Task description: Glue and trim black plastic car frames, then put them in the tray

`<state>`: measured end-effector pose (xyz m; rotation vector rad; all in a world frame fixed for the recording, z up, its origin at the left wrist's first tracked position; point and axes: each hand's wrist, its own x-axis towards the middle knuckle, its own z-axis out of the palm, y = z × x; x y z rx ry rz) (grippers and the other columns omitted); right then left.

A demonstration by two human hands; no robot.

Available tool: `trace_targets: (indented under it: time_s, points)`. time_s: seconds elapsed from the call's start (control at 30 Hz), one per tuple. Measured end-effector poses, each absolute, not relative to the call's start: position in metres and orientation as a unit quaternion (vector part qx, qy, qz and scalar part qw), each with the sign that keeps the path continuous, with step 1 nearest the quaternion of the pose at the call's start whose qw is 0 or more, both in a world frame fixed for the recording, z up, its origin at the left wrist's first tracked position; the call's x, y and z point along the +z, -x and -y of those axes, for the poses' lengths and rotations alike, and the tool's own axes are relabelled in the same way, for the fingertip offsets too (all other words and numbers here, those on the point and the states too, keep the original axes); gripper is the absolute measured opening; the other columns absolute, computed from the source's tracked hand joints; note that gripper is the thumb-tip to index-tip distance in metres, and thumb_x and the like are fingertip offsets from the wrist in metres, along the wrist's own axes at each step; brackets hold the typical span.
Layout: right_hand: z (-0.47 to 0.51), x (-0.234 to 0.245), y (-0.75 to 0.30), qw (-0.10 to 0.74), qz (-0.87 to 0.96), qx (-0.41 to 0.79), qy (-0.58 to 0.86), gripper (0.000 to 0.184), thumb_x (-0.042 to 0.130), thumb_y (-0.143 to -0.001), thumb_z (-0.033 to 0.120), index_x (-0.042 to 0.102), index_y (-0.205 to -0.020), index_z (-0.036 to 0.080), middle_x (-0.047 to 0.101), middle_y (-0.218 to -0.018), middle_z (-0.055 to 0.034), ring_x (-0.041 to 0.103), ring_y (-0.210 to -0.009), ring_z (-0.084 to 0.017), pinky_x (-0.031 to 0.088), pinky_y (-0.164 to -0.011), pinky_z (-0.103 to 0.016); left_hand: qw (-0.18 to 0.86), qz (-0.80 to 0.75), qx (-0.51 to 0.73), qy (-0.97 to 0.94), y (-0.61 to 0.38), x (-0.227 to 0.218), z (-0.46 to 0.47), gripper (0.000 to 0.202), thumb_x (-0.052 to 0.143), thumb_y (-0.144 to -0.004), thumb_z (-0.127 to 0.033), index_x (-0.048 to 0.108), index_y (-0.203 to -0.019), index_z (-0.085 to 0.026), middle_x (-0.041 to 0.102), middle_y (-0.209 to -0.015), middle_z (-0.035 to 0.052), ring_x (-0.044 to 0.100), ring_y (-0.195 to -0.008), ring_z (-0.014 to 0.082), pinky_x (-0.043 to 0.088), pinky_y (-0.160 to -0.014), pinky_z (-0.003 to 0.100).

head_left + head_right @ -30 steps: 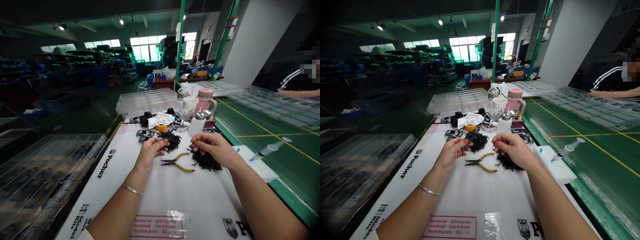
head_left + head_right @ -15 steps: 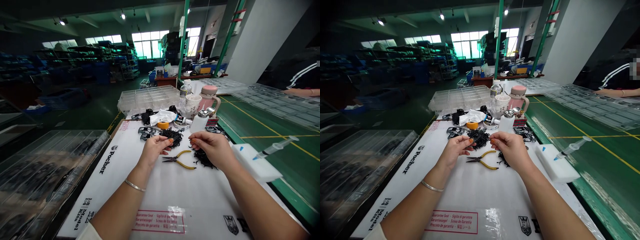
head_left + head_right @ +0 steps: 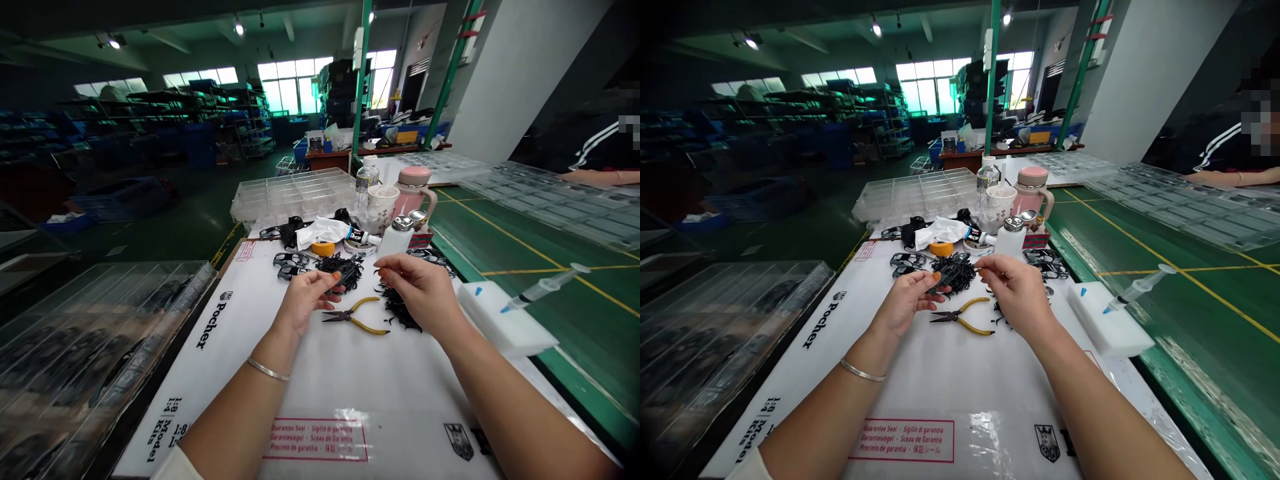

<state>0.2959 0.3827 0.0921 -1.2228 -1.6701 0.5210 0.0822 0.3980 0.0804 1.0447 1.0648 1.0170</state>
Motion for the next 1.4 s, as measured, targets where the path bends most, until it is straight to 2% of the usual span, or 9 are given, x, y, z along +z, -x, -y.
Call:
trace_targets:
  time_s: [0.13, 0.27, 0.37, 0.47, 0.63, 0.87, 1.03, 1.17, 1.4]
  points:
    - [-0.382, 0.089, -0.297, 0.501, 0.675, 0.242, 0.485, 0.015, 0.059, -0.088, 0.03, 0.062, -0.1, 0.021, 0.071, -0.086, -0.0031, 0.068, -0.078, -0.019, 0.053, -0.07, -0.031, 0.613, -0.464, 0.439, -0.465, -0.084, 0.08, -0.398, 0.049, 0.081, -0.065, -0.051, 0.065, -0.087, -0.011, 0.072, -0.089, 0.0128, 0.066, -0.064, 0.0138, 0.049, -0.051, 0.019]
    - [-0.379, 0.091, -0.295, 0.484, 0.726, 0.122, 0.473, 0.009, 0.058, -0.091, 0.026, 0.066, -0.092, 0.022, 0.071, -0.083, -0.0016, 0.066, -0.075, -0.017, 0.05, -0.069, -0.031, 0.6, -0.469, 0.433, -0.483, -0.086, 0.08, -0.396, 0.047, 0.082, -0.065, -0.05, 0.065, -0.087, -0.011, 0.072, -0.086, 0.0118, 0.065, -0.063, 0.0148, 0.05, -0.05, 0.02]
    - [-0.38, 0.093, -0.292, 0.484, 0.769, 0.027, 0.417, 0.008, 0.059, -0.092, 0.022, 0.067, -0.09, 0.022, 0.07, -0.094, -0.0032, 0.063, -0.092, -0.02, 0.05, -0.082, -0.035, 0.583, -0.475, 0.424, -0.505, -0.089, 0.08, -0.395, 0.047, 0.082, -0.066, -0.049, 0.065, -0.087, -0.011, 0.072, -0.085, 0.0115, 0.065, -0.062, 0.0152, 0.05, -0.049, 0.021]
    - [-0.384, 0.092, -0.291, 0.463, 0.8, -0.033, 0.381, 0.01, 0.058, -0.092, 0.019, 0.067, -0.09, 0.023, 0.067, -0.104, -0.0042, 0.054, -0.115, -0.025, 0.045, -0.098, -0.043, 0.566, -0.481, 0.407, -0.532, -0.09, 0.08, -0.394, 0.045, 0.079, -0.07, -0.049, 0.064, -0.088, -0.011, 0.072, -0.087, 0.0113, 0.065, -0.063, 0.0149, 0.051, -0.05, 0.021]
    - [-0.388, 0.087, -0.291, 0.407, 0.83, -0.042, 0.38, 0.013, 0.056, -0.091, 0.015, 0.066, -0.091, 0.023, 0.064, -0.114, -0.0053, 0.043, -0.128, -0.03, 0.045, -0.1, -0.049, 0.555, -0.484, 0.391, -0.552, -0.091, 0.078, -0.394, 0.042, 0.077, -0.072, -0.047, 0.064, -0.09, -0.012, 0.072, -0.087, 0.0106, 0.065, -0.063, 0.0145, 0.05, -0.05, 0.021]
    - [-0.39, 0.085, -0.292, 0.366, 0.847, -0.031, 0.383, 0.016, 0.053, -0.091, 0.013, 0.067, -0.089, 0.022, 0.064, -0.115, -0.0059, 0.042, -0.131, -0.032, 0.047, -0.1, -0.051, 0.553, -0.486, 0.384, -0.558, -0.09, 0.077, -0.393, 0.043, 0.079, -0.069, -0.048, 0.066, -0.088, -0.012, 0.071, -0.084, 0.0105, 0.065, -0.063, 0.0159, 0.051, -0.052, 0.023]
    - [-0.389, 0.085, -0.293, 0.358, 0.852, -0.008, 0.382, 0.013, 0.056, -0.091, 0.018, 0.068, -0.088, 0.022, 0.065, -0.112, -0.0066, 0.045, -0.128, -0.032, 0.046, -0.101, -0.053, 0.556, -0.486, 0.396, -0.546, -0.091, 0.076, -0.394, 0.042, 0.082, -0.065, -0.046, 0.068, -0.085, -0.011, 0.071, -0.079, 0.0092, 0.065, -0.061, 0.0156, 0.05, -0.051, 0.022]
    - [-0.387, 0.088, -0.296, 0.368, 0.851, 0.006, 0.373, 0.013, 0.059, -0.089, 0.018, 0.071, -0.086, 0.023, 0.065, -0.111, -0.006, 0.047, -0.127, -0.031, 0.048, -0.098, -0.051, 0.556, -0.492, 0.406, -0.532, -0.093, 0.079, -0.392, 0.041, 0.084, -0.063, -0.043, 0.071, -0.084, -0.011, 0.07, -0.073, 0.0086, 0.065, -0.059, 0.0157, 0.049, -0.05, 0.021]
    - [-0.387, 0.092, -0.298, 0.396, 0.858, -0.001, 0.329, 0.017, 0.058, -0.091, 0.017, 0.073, -0.085, 0.024, 0.067, -0.108, -0.0057, 0.049, -0.126, -0.029, 0.05, -0.096, -0.047, 0.607, -0.48, 0.39, -0.499, -0.091, 0.082, -0.391, 0.044, 0.081, -0.064, -0.05, 0.073, -0.081, -0.009, 0.071, -0.072, 0.0126, 0.063, -0.055, 0.0138, 0.048, -0.049, 0.02]
